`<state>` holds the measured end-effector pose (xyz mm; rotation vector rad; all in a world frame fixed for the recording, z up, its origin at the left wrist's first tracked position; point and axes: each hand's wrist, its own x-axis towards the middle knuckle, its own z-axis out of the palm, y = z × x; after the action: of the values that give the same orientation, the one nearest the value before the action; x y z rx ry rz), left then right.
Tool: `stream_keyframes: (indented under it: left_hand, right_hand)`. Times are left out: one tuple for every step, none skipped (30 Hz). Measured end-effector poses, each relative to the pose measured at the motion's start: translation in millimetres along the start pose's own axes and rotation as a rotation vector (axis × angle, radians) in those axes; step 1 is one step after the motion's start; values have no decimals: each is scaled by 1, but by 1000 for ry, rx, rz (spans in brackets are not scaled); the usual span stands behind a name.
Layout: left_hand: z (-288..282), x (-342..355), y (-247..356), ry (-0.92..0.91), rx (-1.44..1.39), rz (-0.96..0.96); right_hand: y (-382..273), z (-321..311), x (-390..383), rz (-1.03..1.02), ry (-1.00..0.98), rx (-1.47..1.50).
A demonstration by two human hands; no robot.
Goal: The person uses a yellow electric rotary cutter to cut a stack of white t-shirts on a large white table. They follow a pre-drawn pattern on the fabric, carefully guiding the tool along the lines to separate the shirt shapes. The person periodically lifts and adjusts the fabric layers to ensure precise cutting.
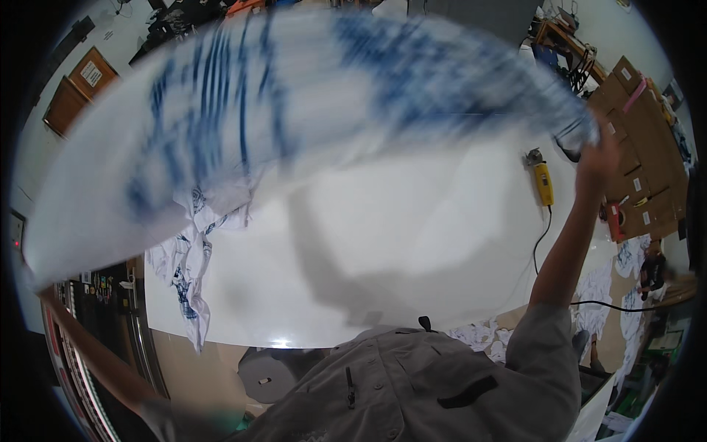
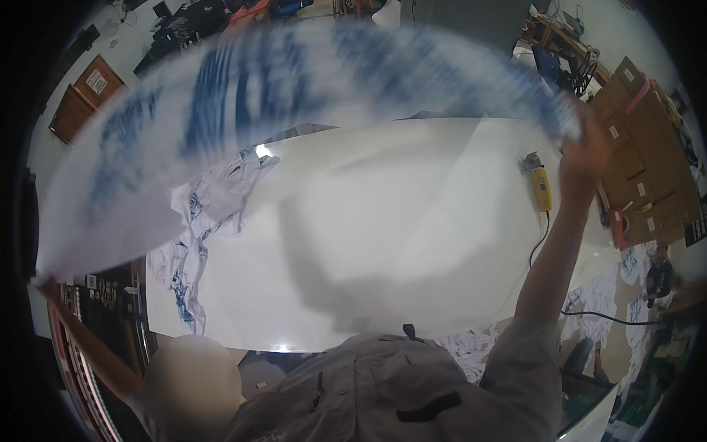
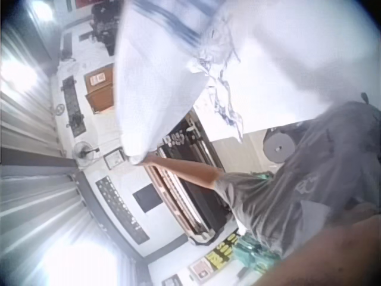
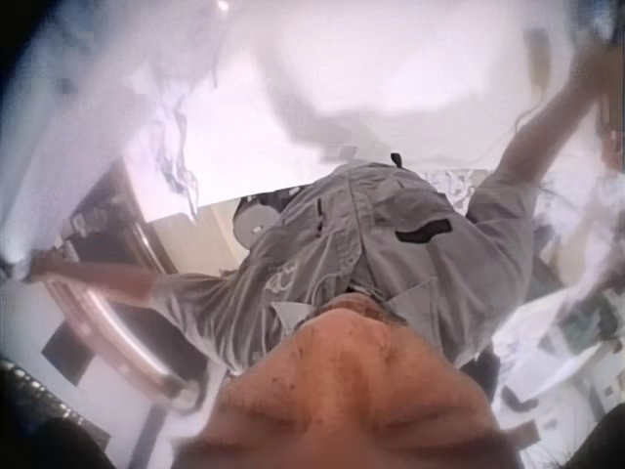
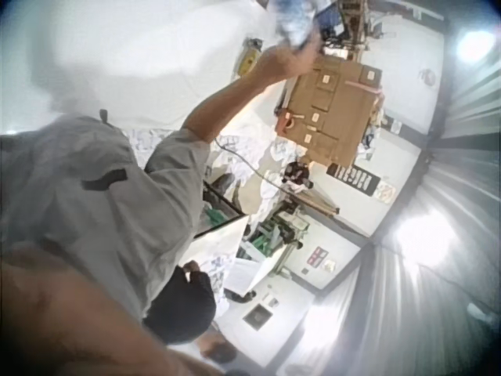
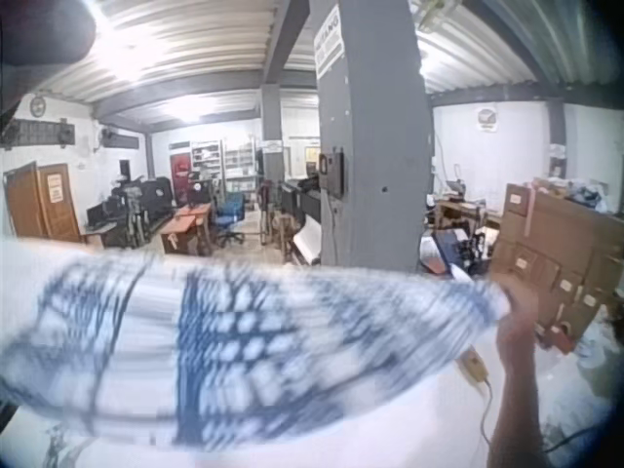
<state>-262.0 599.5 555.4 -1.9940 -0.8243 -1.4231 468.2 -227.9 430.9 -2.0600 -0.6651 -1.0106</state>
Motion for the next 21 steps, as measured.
stream_keyframes:
  left_hand:
    - [8,-35,-32,-101,-63,-14]
    - [10,-73,-56,-222,-138,-44]
    - [23,-115,-68,-332,-271,-112]
    - [46,-171,-60,-538,-488,-353]
    - [34,-168,-81,-502,-912,-681]
    - [68,-210,-45,-571,-914,-650]
    - [84,-255,-16,-627,-901,-624]
    - [73,-259,-25,-699,-683,-635]
    - [108,-315,35,-685,-589,-357]
    - [110,-328,50,-735,-437,-463]
    - [108,-336,72,-867,-231,-332]
    - [101,-336,64,-851,-153,-255]
    - [94,-340,58,-834,-79,-179]
    - [92,-344,57,-894,26,-174]
    - [95,-349,61,-949,121,-165]
    - [99,-353,65,-1002,217,-156]
    - [98,-360,65,-1055,296,-170]
    - [98,-365,67,-1104,376,-183]
    - [100,-368,69,-1150,458,-197]
    - [102,-376,79,-1174,571,-211]
    - [105,-384,100,-1200,683,-218]
  right_hand:
    - [8,-3,-34,-67,-154,-169]
    - [-8,2,-69,135,-352,112]
    - [7,15,-104,122,-423,23]
    - [-13,21,-122,249,-524,254]
    - [-12,46,-151,252,-515,470]
    - [-11,50,-167,201,-565,387]
    - [-18,59,-178,272,-610,378]
    - [-17,80,-201,280,-602,429]
    - [-7,83,-215,259,-646,388]
    - [-6,99,-232,206,-648,336]
    - [-7,110,-246,150,-650,266]
    - [-11,122,-259,116,-692,264]
    - [-16,131,-272,81,-733,258]
    - [-17,140,-282,43,-777,242]
    - [-19,146,-296,22,-789,234]
    - [-22,152,-310,1,-801,225]
    - [-25,157,-327,-16,-821,220]
    - [-30,161,-343,-17,-847,199]
    - [-35,166,-359,-19,-873,179]
    - [-41,168,-373,-23,-906,153]
    - [-40,169,-380,-4,-928,144]
